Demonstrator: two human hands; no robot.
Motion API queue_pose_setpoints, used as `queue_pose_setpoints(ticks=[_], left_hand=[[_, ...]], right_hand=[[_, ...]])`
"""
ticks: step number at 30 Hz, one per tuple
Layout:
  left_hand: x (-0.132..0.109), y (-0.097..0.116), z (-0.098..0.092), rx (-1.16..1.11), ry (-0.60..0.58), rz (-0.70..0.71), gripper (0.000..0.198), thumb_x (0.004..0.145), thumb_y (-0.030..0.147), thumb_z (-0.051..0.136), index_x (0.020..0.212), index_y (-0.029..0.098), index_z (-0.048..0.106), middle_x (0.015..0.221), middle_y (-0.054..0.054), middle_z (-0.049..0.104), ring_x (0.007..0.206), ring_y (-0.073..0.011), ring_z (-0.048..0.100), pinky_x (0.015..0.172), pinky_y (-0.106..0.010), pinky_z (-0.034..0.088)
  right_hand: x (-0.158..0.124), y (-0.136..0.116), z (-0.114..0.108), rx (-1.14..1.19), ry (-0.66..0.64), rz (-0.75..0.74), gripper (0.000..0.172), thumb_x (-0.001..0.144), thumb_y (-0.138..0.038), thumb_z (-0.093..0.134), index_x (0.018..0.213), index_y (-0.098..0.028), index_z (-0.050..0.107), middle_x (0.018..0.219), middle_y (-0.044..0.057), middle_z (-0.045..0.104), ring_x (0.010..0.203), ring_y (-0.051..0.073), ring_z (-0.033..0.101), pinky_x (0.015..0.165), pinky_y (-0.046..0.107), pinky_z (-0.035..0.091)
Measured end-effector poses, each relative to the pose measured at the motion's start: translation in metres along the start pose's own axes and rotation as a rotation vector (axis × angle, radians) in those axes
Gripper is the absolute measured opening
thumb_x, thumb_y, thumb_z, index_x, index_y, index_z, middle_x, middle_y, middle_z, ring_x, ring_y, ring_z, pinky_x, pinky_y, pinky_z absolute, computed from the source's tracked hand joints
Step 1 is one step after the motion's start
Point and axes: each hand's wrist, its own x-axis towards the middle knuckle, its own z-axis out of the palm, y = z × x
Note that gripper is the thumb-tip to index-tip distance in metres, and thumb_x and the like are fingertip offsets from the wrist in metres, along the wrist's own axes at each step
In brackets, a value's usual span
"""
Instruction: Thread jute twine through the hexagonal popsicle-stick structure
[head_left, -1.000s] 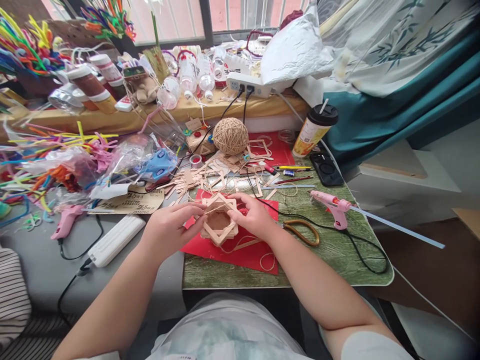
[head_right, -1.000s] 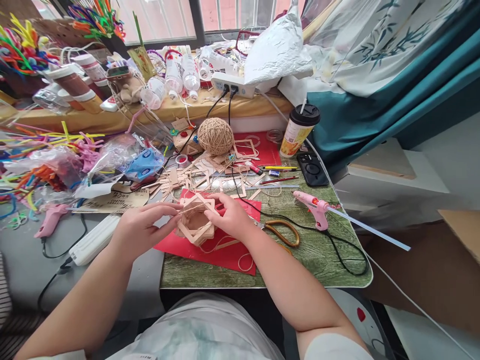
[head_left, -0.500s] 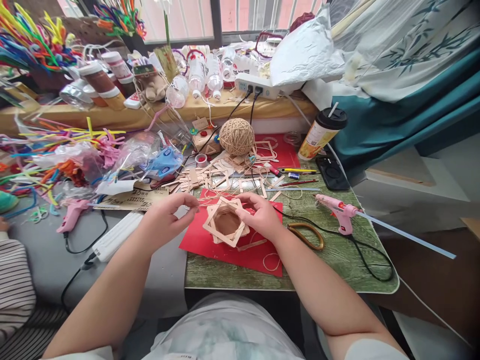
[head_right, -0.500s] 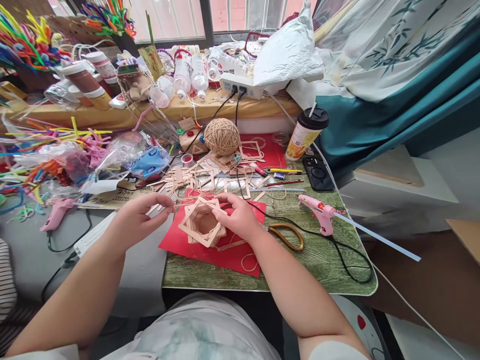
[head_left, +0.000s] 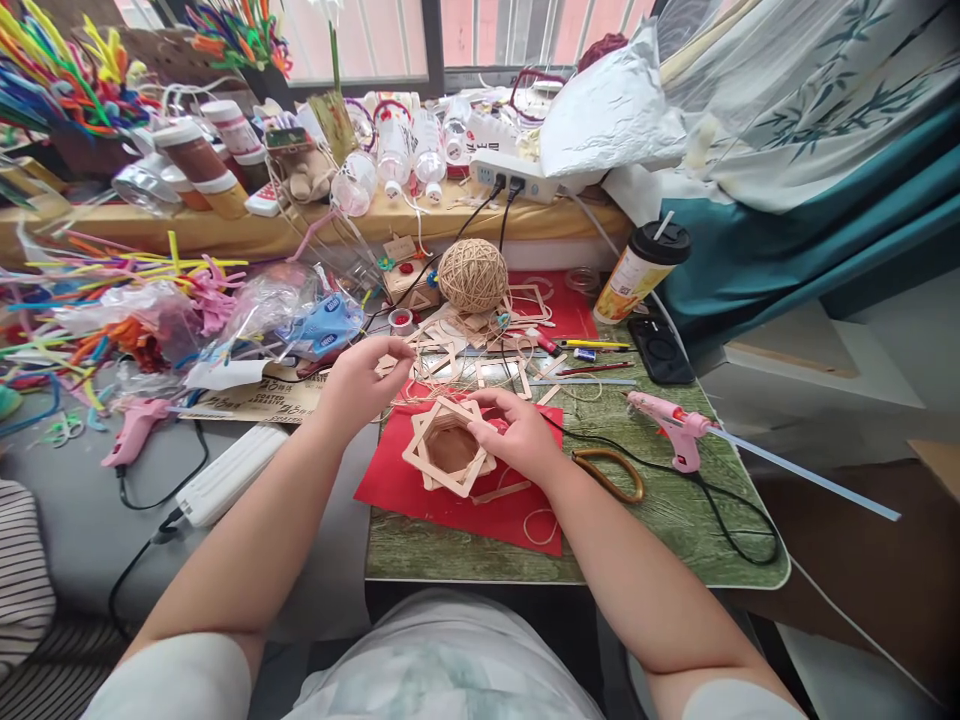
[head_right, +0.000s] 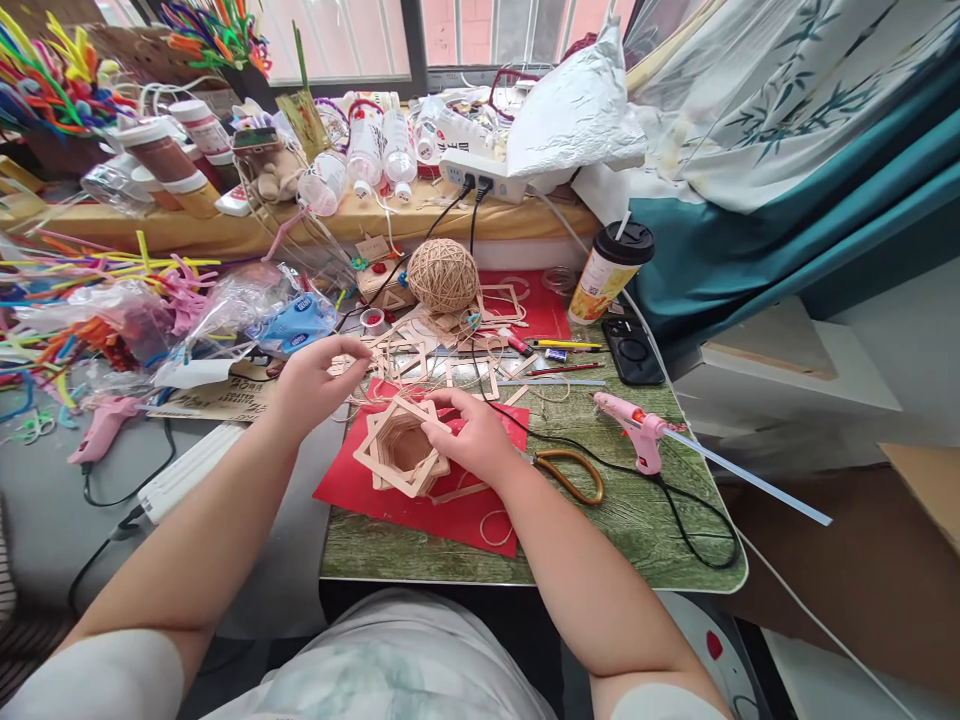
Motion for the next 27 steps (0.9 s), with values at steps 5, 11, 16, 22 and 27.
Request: queue_pose_setpoints(ticks=[5,11,16,22,27], left_hand=[[0.023,-0.015,0.036,-0.014,-0.116,-0.025,0.021,0.097,0.036,0.063,0.104,0.023,0.078,0.11,-0.004,0.081,0.105,-0.0246,0.074,0.097,-0.037,0.057],[0.013,-0.046,0.056,0.023,-0.125,-0.015,0.02,0.094,0.033,0.064,0.103,0.024,0.079,0.112,-0.006,0.082,0.109,-0.0277,0.073,0.101,-0.041,0.054],[0.011,-0.063,0.035,0.025,0.064,-0.143,0.029,0.101,0.044,0.061,0.113,0.022,0.076,0.102,-0.005,0.078,0.089,-0.0211,0.069,0.083,-0.035,0.053],[0.015,-0.07,-0.002,-0.113,0.087,-0.445,0.045,0.097,0.064,0.068,0.099,0.019,0.074,0.07,0.002,0.063,0.065,-0.0125,0.055,0.066,-0.03,0.042],[0.027,-0.065,-0.005,-0.427,-0.09,-0.536,0.059,0.098,0.076,0.057,0.107,0.018,0.066,0.087,-0.007,0.079,0.059,-0.0136,0.066,0.057,-0.03,0.051]], right_hand=[[0.0,0.0,-0.001,-0.008,0.005,0.018,0.038,0.09,-0.032,0.078,0.128,-0.029,0.074,0.129,0.005,0.077,0.115,0.025,0.075,0.096,0.038,0.062],[0.0,0.0,-0.002,-0.02,0.002,0.048,0.041,0.089,-0.033,0.078,0.13,-0.029,0.073,0.13,0.006,0.077,0.109,0.025,0.077,0.091,0.037,0.064],[0.0,0.0,-0.003,-0.055,0.011,0.008,0.04,0.089,-0.03,0.078,0.128,-0.028,0.074,0.128,0.006,0.078,0.117,0.026,0.074,0.103,0.04,0.06],[0.0,-0.001,-0.004,-0.059,-0.004,0.014,0.038,0.09,-0.029,0.077,0.128,-0.029,0.074,0.128,0.005,0.077,0.118,0.025,0.073,0.103,0.04,0.059],[-0.001,-0.001,-0.002,-0.008,-0.012,0.055,0.038,0.091,-0.031,0.076,0.128,-0.028,0.072,0.128,0.007,0.077,0.116,0.025,0.075,0.1,0.04,0.062]])
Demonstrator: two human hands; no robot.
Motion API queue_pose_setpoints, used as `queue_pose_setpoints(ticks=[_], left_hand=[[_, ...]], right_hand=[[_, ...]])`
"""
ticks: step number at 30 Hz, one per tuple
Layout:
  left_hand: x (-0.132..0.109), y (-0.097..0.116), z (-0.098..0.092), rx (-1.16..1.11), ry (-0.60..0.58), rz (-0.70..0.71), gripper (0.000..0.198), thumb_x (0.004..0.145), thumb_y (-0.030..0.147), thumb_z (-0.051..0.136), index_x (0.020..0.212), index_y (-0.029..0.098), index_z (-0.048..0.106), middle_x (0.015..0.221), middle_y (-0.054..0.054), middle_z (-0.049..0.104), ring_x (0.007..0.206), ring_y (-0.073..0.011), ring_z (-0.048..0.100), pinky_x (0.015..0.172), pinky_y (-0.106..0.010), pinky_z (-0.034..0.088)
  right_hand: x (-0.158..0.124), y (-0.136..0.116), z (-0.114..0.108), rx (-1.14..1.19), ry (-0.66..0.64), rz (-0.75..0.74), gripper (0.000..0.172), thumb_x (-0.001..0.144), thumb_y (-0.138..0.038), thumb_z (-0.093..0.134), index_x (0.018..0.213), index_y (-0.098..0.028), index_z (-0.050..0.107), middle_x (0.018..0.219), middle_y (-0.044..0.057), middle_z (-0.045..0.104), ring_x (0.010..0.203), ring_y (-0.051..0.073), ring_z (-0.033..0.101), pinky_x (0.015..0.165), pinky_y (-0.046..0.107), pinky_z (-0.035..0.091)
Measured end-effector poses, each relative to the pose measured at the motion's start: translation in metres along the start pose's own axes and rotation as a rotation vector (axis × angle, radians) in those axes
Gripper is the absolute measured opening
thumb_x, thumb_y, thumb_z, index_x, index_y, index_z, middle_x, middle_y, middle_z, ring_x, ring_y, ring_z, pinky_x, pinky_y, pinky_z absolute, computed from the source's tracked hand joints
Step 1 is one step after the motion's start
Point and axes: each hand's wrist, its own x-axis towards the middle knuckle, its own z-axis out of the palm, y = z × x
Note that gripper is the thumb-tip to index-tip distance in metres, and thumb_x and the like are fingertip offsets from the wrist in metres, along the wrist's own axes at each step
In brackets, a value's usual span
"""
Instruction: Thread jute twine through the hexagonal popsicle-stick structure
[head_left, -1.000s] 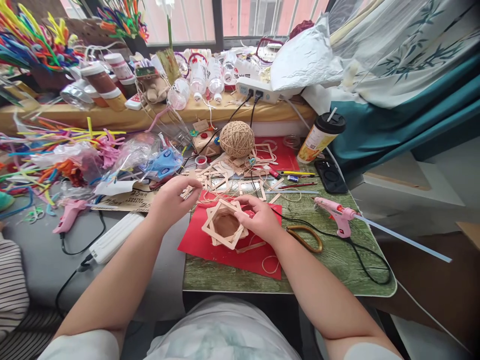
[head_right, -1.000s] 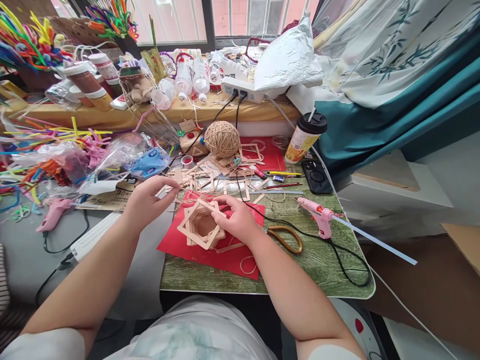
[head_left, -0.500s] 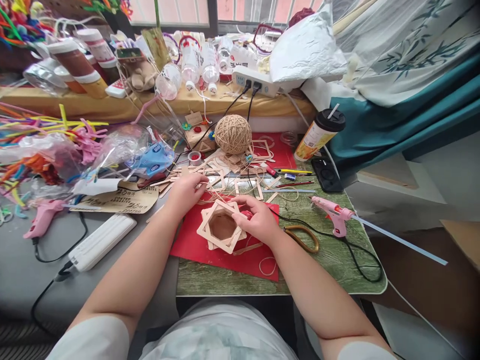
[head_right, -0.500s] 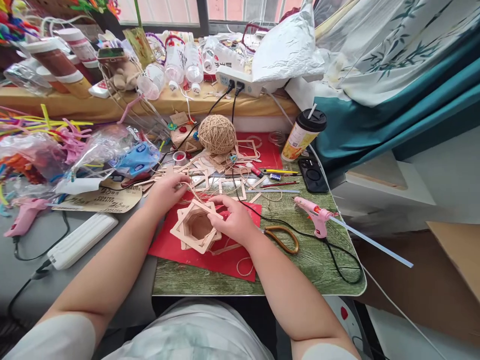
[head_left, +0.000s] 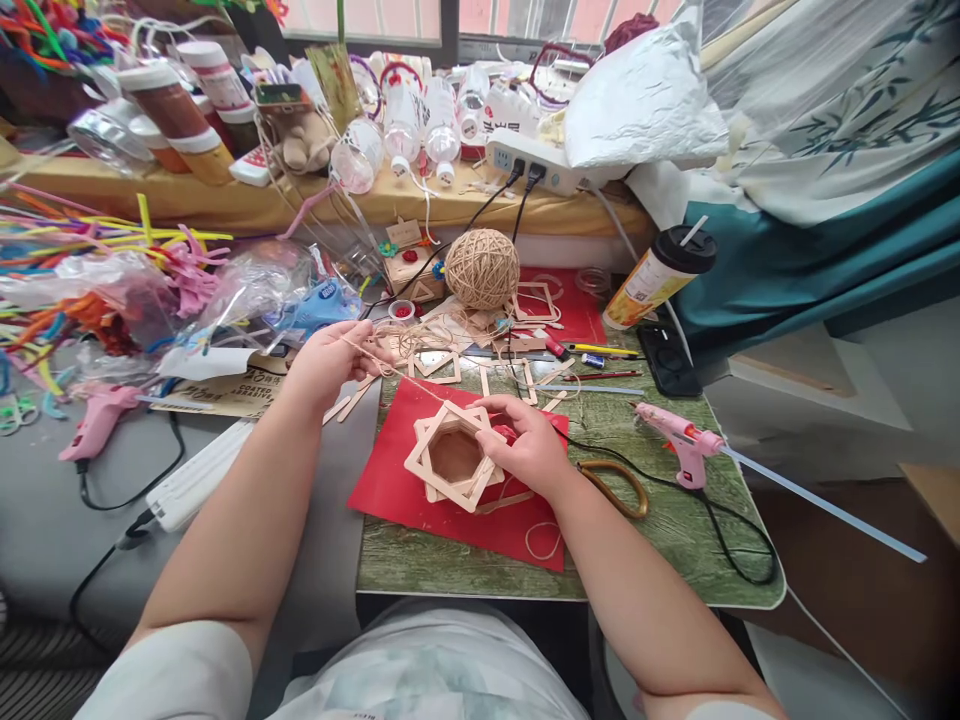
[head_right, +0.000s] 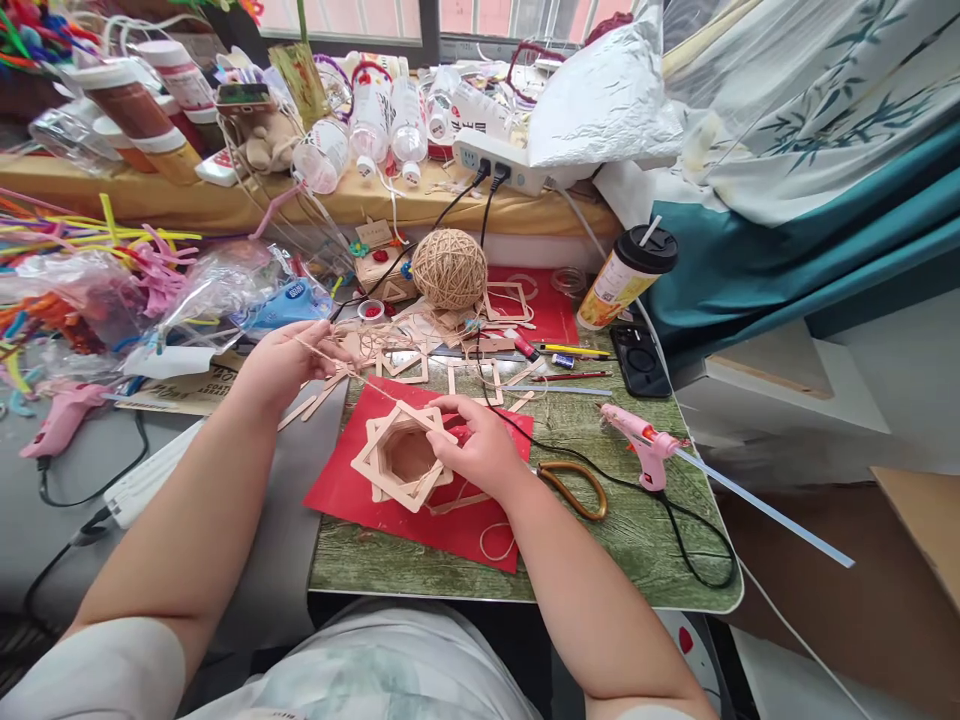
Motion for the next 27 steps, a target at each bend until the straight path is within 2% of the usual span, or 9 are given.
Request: queue_pose_setpoints(ticks=[3,7,10,12,14,16,18,21,27], left_hand=[[0.008,0.015,0.006,-0.038,-0.034,0.135,0.052,0.102,0.065,0.06,0.12,0.017,0.066,0.119,-0.012,0.08,0.089,-0.0169,0.076,0.075,-0.03,0.06],[0.024,0.028,0.005,0.295,0.09,0.464,0.045,0.11,0.039,0.046,0.146,0.014,0.057,0.146,-0.012,0.069,0.126,-0.0208,0.068,0.104,-0.034,0.056],[0.029,0.024,0.003,0.546,0.037,0.483,0.041,0.093,0.023,0.064,0.132,0.017,0.073,0.143,-0.014,0.07,0.138,-0.033,0.06,0.12,-0.048,0.047],[0.023,0.02,0.007,0.737,-0.023,0.466,0.05,0.086,0.017,0.062,0.135,0.02,0.074,0.145,-0.017,0.068,0.14,-0.0376,0.058,0.123,-0.055,0.044],[0.008,0.019,0.016,0.744,0.044,0.487,0.054,0.091,0.017,0.055,0.143,0.019,0.069,0.149,-0.017,0.066,0.142,-0.0365,0.057,0.124,-0.056,0.043],[-0.014,0.021,0.029,0.596,0.094,0.573,0.042,0.1,0.025,0.053,0.138,0.019,0.07,0.144,-0.014,0.069,0.141,-0.0321,0.059,0.126,-0.053,0.044],[-0.037,0.026,0.043,0.337,-0.038,0.609,0.032,0.105,0.036,0.056,0.129,0.022,0.072,0.135,-0.011,0.074,0.129,-0.0271,0.068,0.111,-0.043,0.056],[-0.064,0.034,0.055,0.164,-0.293,0.614,0.028,0.107,0.041,0.062,0.126,0.024,0.074,0.129,-0.01,0.078,0.122,-0.0249,0.072,0.109,-0.041,0.058],[-0.09,0.051,0.045,0.419,-0.425,0.81,0.029,0.105,0.038,0.066,0.132,0.028,0.073,0.139,-0.011,0.075,0.137,-0.0305,0.065,0.118,-0.051,0.053]], right_hand=[[0.0,0.001,0.001,0.014,-0.004,0.009,0.037,0.091,-0.031,0.075,0.128,-0.028,0.072,0.129,0.007,0.077,0.117,0.025,0.075,0.097,0.039,0.063],[0.0,0.001,0.001,-0.015,-0.003,0.005,0.038,0.091,-0.031,0.076,0.128,-0.028,0.072,0.129,0.007,0.077,0.117,0.025,0.074,0.098,0.039,0.062],[0.001,-0.001,0.0,-0.026,-0.008,-0.009,0.038,0.091,-0.031,0.076,0.129,-0.028,0.072,0.129,0.007,0.076,0.119,0.025,0.073,0.099,0.04,0.062],[0.001,-0.002,-0.001,-0.015,-0.013,-0.023,0.038,0.091,-0.031,0.076,0.128,-0.028,0.072,0.129,0.006,0.076,0.12,0.025,0.073,0.098,0.039,0.062],[0.001,-0.003,-0.001,-0.01,-0.013,-0.035,0.037,0.091,-0.03,0.076,0.128,-0.028,0.073,0.129,0.006,0.076,0.12,0.024,0.073,0.097,0.037,0.062],[0.002,-0.002,-0.001,-0.008,-0.013,-0.037,0.037,0.091,-0.031,0.077,0.127,-0.028,0.073,0.13,0.006,0.076,0.117,0.023,0.073,0.094,0.036,0.063],[0.003,-0.001,-0.001,0.013,-0.022,-0.031,0.037,0.093,-0.035,0.077,0.129,-0.028,0.073,0.131,0.007,0.076,0.115,0.024,0.074,0.094,0.037,0.063],[0.005,-0.005,-0.004,0.06,-0.004,-0.025,0.042,0.095,-0.047,0.077,0.132,-0.027,0.072,0.136,0.008,0.075,0.122,0.026,0.073,0.101,0.04,0.062],[-0.012,-0.047,-0.031,-0.023,0.134,0.008,0.034,0.1,-0.047,0.073,0.128,-0.028,0.073,0.133,0.009,0.076,0.12,0.028,0.073,0.103,0.044,0.061]])
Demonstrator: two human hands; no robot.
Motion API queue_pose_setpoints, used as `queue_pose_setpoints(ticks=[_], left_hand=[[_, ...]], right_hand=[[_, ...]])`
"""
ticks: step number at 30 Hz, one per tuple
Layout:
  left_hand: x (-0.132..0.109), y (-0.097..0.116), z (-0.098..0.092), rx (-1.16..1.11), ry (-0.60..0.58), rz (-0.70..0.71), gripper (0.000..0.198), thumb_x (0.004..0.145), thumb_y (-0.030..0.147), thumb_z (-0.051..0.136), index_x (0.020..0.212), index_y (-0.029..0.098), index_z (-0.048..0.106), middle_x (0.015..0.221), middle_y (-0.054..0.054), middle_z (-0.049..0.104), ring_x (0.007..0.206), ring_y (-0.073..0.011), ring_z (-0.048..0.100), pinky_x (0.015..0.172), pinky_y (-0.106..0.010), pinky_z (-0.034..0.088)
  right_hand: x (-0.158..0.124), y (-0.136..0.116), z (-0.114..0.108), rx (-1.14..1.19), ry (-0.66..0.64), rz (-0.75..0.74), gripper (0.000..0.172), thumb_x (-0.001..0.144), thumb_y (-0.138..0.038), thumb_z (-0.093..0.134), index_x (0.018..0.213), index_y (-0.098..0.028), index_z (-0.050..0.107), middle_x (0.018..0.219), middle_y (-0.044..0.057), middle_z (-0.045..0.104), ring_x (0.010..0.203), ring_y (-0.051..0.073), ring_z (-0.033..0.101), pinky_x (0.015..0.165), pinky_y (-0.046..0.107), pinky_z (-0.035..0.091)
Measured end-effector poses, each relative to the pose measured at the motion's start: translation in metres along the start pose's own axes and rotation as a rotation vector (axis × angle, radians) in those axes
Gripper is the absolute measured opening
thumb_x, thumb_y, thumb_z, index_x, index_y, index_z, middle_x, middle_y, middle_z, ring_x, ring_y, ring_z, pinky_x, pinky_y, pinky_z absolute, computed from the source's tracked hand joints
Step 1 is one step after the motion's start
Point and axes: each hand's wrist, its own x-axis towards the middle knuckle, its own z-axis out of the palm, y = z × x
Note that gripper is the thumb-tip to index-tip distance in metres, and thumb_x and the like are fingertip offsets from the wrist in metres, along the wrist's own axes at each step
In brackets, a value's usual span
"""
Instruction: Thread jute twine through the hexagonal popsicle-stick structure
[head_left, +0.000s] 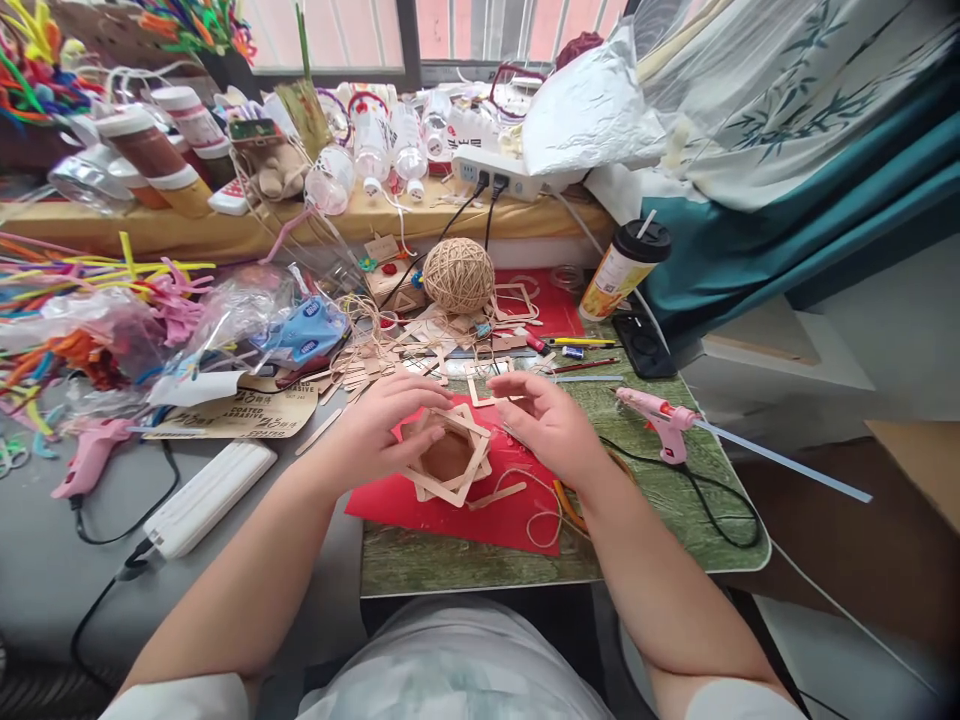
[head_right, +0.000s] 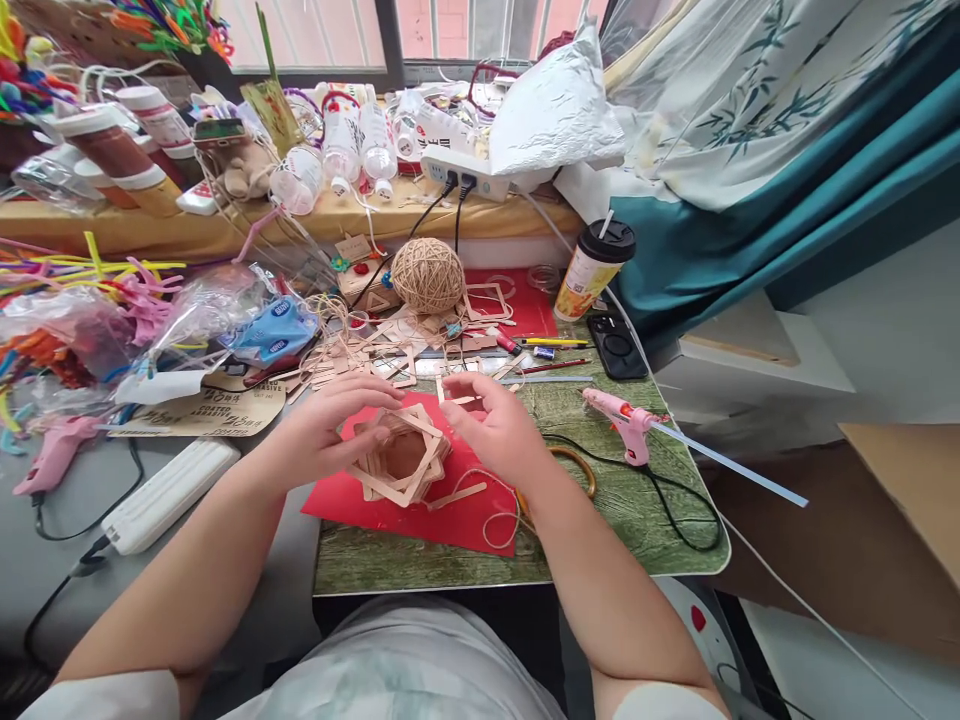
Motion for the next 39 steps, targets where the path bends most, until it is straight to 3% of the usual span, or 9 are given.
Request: queue_pose_setpoints(ticks=[4,10,12,14,19,23,28,33,39], left_hand=[[-0.004,0.017,-0.001,0.136,-0.154,0.088,0.063,0.101,0.052,0.072,0.158,0.031,0.055,0.161,-0.012,0.062,0.153,-0.0351,0.054,0.131,-0.058,0.04],[-0.002,0.016,0.016,0.214,-0.297,0.195,0.105,0.089,0.079,0.074,0.173,0.029,0.035,0.173,-0.015,0.048,0.161,-0.0397,0.045,0.138,-0.061,0.025],[-0.002,0.013,0.019,0.241,-0.27,0.169,0.107,0.087,0.081,0.074,0.172,0.029,0.037,0.172,-0.016,0.049,0.161,-0.0415,0.045,0.137,-0.062,0.027],[-0.003,0.012,0.022,0.257,-0.255,0.151,0.105,0.088,0.079,0.074,0.172,0.028,0.037,0.171,-0.016,0.051,0.16,-0.0417,0.046,0.136,-0.062,0.029],[-0.01,0.013,0.029,0.252,-0.262,0.145,0.102,0.09,0.076,0.073,0.173,0.029,0.037,0.172,-0.015,0.049,0.161,-0.0416,0.044,0.137,-0.063,0.026],[-0.009,0.013,0.027,0.265,-0.274,0.121,0.102,0.092,0.077,0.071,0.173,0.029,0.036,0.174,-0.014,0.046,0.162,-0.0406,0.042,0.137,-0.061,0.027],[-0.004,0.015,0.019,0.278,-0.285,0.109,0.103,0.09,0.077,0.074,0.172,0.027,0.038,0.174,-0.014,0.047,0.163,-0.0402,0.04,0.137,-0.059,0.029],[-0.002,0.012,0.018,0.234,-0.301,0.102,0.104,0.09,0.074,0.076,0.173,0.028,0.035,0.176,-0.014,0.044,0.164,-0.0383,0.04,0.138,-0.057,0.028],[-0.002,0.013,0.018,0.233,-0.306,0.089,0.102,0.09,0.073,0.077,0.172,0.027,0.038,0.175,-0.015,0.044,0.164,-0.039,0.039,0.138,-0.057,0.029]], right_hand=[[-0.031,-0.02,-0.014,-0.194,-0.044,0.009,0.028,0.101,-0.042,0.071,0.127,-0.03,0.075,0.13,0.008,0.078,0.117,0.03,0.075,0.098,0.047,0.062],[-0.06,-0.016,-0.001,-0.508,-0.128,-0.074,0.016,0.1,-0.028,0.069,0.115,-0.026,0.075,0.115,0.008,0.08,0.101,0.028,0.074,0.088,0.044,0.058],[-0.064,-0.014,0.005,-0.619,-0.154,-0.1,0.005,0.099,-0.023,0.069,0.098,-0.024,0.074,0.098,0.008,0.078,0.091,0.027,0.072,0.082,0.042,0.055],[-0.07,-0.01,0.014,-0.685,-0.205,-0.11,0.01,0.099,-0.023,0.072,0.089,-0.023,0.072,0.091,0.007,0.076,0.089,0.026,0.071,0.08,0.041,0.053],[-0.09,0.017,0.048,-0.738,-0.204,-0.151,0.019,0.094,-0.036,0.084,0.101,-0.02,0.075,0.103,0.01,0.078,0.099,0.03,0.072,0.087,0.043,0.054],[-0.093,0.036,0.069,-0.809,-0.18,-0.272,0.014,0.106,-0.03,0.067,0.102,-0.019,0.076,0.103,0.011,0.078,0.094,0.028,0.07,0.082,0.042,0.05],[-0.096,0.04,0.071,-0.785,-0.165,-0.355,0.015,0.105,-0.023,0.063,0.097,-0.021,0.075,0.096,0.008,0.076,0.091,0.026,0.066,0.079,0.04,0.048],[-0.102,0.046,0.068,-0.776,-0.064,-0.247,0.012,0.102,-0.03,0.07,0.102,-0.019,0.069,0.103,0.012,0.073,0.098,0.03,0.063,0.086,0.044,0.052],[-0.101,0.056,0.068,-0.906,-0.086,-0.218,0.011,0.105,-0.027,0.067,0.108,-0.019,0.074,0.105,0.012,0.071,0.096,0.029,0.06,0.081,0.041,0.046]])
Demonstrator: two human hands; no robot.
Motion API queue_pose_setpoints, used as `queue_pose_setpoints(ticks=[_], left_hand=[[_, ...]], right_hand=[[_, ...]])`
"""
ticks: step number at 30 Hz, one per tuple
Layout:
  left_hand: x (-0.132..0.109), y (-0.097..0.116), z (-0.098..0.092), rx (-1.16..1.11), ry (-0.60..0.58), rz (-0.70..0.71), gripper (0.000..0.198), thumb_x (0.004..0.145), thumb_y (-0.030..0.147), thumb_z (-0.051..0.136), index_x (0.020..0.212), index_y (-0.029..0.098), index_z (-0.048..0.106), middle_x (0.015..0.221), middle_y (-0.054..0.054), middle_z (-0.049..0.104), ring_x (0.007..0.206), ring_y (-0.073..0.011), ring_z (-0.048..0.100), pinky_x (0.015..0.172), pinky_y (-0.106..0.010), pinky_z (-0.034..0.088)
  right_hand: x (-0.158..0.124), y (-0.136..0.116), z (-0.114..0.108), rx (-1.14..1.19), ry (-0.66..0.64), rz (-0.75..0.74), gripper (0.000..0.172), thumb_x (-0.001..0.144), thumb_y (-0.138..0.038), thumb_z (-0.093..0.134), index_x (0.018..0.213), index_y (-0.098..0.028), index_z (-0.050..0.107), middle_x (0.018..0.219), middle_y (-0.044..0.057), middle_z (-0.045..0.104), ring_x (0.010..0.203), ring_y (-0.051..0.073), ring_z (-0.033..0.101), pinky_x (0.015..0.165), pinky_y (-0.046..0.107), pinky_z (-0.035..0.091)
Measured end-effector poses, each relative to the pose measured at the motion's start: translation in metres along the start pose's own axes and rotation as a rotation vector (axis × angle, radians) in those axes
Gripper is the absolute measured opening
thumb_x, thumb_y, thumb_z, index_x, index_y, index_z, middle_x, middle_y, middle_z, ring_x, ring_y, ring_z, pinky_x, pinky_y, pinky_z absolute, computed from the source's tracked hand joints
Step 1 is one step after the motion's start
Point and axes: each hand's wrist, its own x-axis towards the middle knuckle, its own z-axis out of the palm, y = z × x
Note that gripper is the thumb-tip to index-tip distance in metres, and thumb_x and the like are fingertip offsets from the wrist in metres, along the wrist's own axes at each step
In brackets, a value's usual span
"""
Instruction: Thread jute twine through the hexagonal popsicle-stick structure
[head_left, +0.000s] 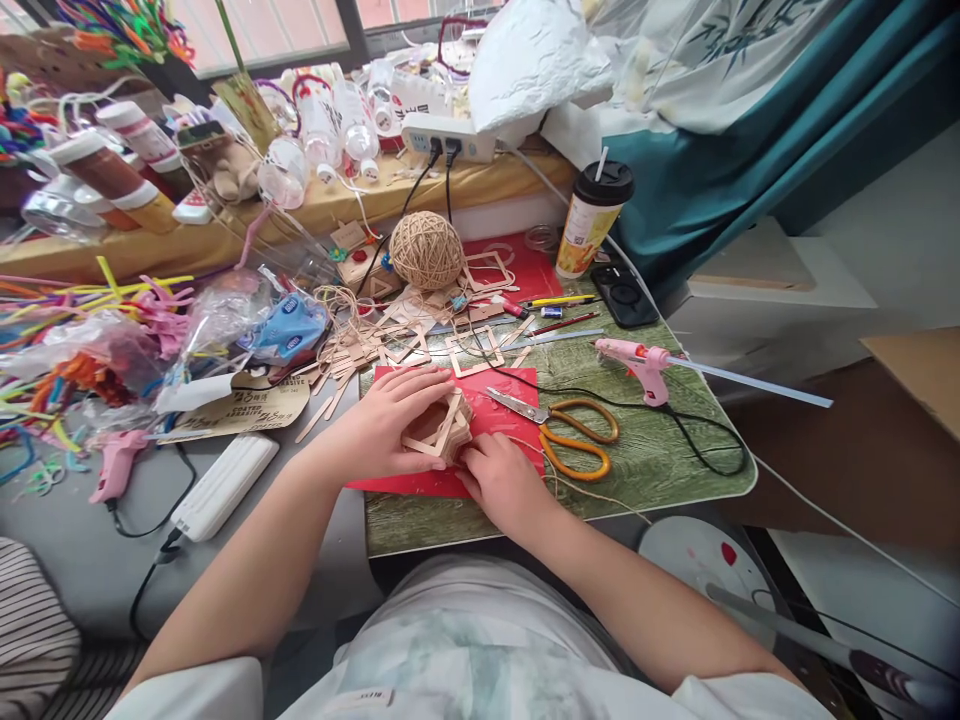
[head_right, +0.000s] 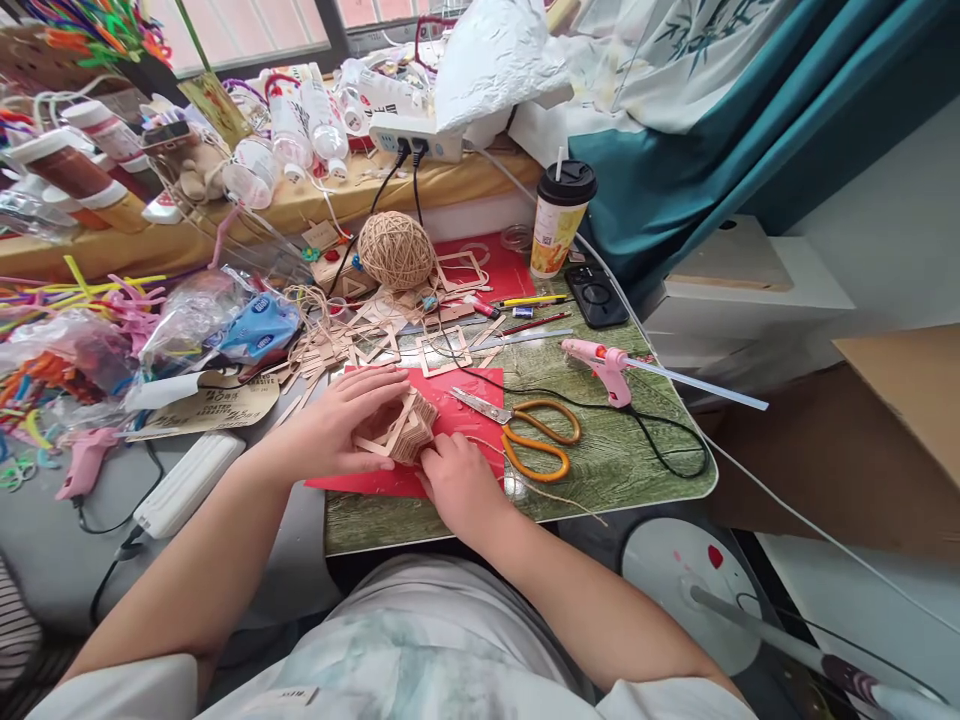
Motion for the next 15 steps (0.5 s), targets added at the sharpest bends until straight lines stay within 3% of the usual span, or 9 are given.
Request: queue_pose_setpoints(ticks=[10,15], left_hand=[[-0.001,0.005,0.001,0.101,-0.02,-0.009,0.098,0.094,0.072,0.072,0.172,0.024,0.038,0.176,-0.014,0.043,0.165,-0.0395,0.035,0.136,-0.059,0.029],[0.001,0.005,0.004,0.124,-0.022,-0.01,0.097,0.094,0.073,0.071,0.171,0.023,0.039,0.176,-0.015,0.043,0.163,-0.0398,0.038,0.136,-0.061,0.029]], right_hand=[[-0.011,-0.001,-0.005,-0.034,0.05,-0.243,0.013,0.103,-0.021,0.065,0.091,-0.018,0.07,0.093,0.007,0.069,0.09,0.024,0.052,0.08,0.041,0.035],[-0.02,-0.007,-0.001,-0.011,0.049,-0.257,0.013,0.099,-0.018,0.063,0.087,-0.019,0.065,0.09,0.006,0.066,0.089,0.024,0.051,0.082,0.04,0.037]])
